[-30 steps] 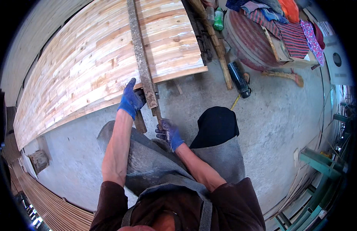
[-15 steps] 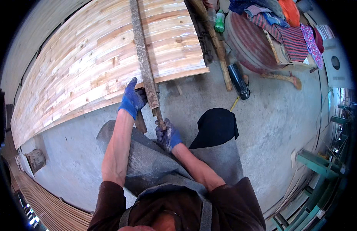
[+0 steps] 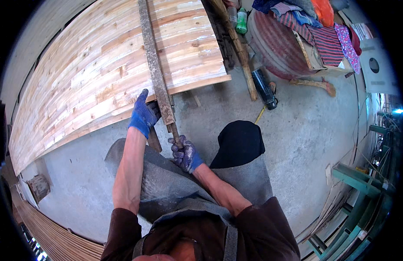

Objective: The person uses a wooden stick to apply a white substance to a large wooden board, then uses a metal bar to spread it evenly. Later, the person uses a paint roller to apply a white finish to a stack of wooden planks.

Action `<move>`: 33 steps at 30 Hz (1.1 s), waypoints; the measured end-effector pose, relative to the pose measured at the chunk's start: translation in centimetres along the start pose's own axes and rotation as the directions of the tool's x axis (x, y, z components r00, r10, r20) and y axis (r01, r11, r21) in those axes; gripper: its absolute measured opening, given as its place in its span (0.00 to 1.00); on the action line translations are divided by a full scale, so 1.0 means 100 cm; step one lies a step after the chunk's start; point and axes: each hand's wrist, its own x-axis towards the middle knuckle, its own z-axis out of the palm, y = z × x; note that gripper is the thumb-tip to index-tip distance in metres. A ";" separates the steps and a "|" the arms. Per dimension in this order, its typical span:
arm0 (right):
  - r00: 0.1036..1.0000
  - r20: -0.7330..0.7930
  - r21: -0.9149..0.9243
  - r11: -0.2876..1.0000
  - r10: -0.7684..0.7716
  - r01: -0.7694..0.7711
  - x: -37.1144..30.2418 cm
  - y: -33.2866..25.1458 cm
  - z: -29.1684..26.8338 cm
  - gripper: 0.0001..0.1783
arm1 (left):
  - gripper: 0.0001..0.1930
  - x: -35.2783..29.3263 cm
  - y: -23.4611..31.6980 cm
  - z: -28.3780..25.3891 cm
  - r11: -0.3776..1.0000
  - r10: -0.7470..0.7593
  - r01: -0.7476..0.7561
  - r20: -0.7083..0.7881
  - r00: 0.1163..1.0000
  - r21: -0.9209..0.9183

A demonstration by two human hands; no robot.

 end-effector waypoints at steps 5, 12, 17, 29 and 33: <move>0.964 -0.262 -0.200 0.980 -0.033 -0.021 -0.010 -0.003 0.025 0.25 | 0.43 -0.005 -0.003 0.000 0.997 0.042 -0.043 0.005 0.999 0.062; 0.834 -0.080 -0.974 0.221 -0.546 0.052 0.022 0.003 0.008 0.24 | 0.42 -0.002 -0.005 -0.001 0.995 0.054 -0.058 0.058 0.997 0.077; 0.989 -0.003 -0.561 0.818 0.151 -0.126 0.020 -0.028 -0.008 0.18 | 0.38 -0.004 -0.002 0.005 1.000 0.019 -0.018 -0.020 1.000 0.023; 0.991 -0.134 -0.787 0.610 -0.029 -0.089 0.019 -0.027 0.016 0.11 | 0.40 0.001 -0.001 -0.003 0.998 0.045 -0.045 -0.003 0.999 0.040; 0.981 -0.082 -0.819 0.549 0.175 -0.167 0.011 -0.050 0.015 0.11 | 0.38 -0.004 0.000 -0.003 0.998 0.020 -0.015 -0.074 0.997 0.062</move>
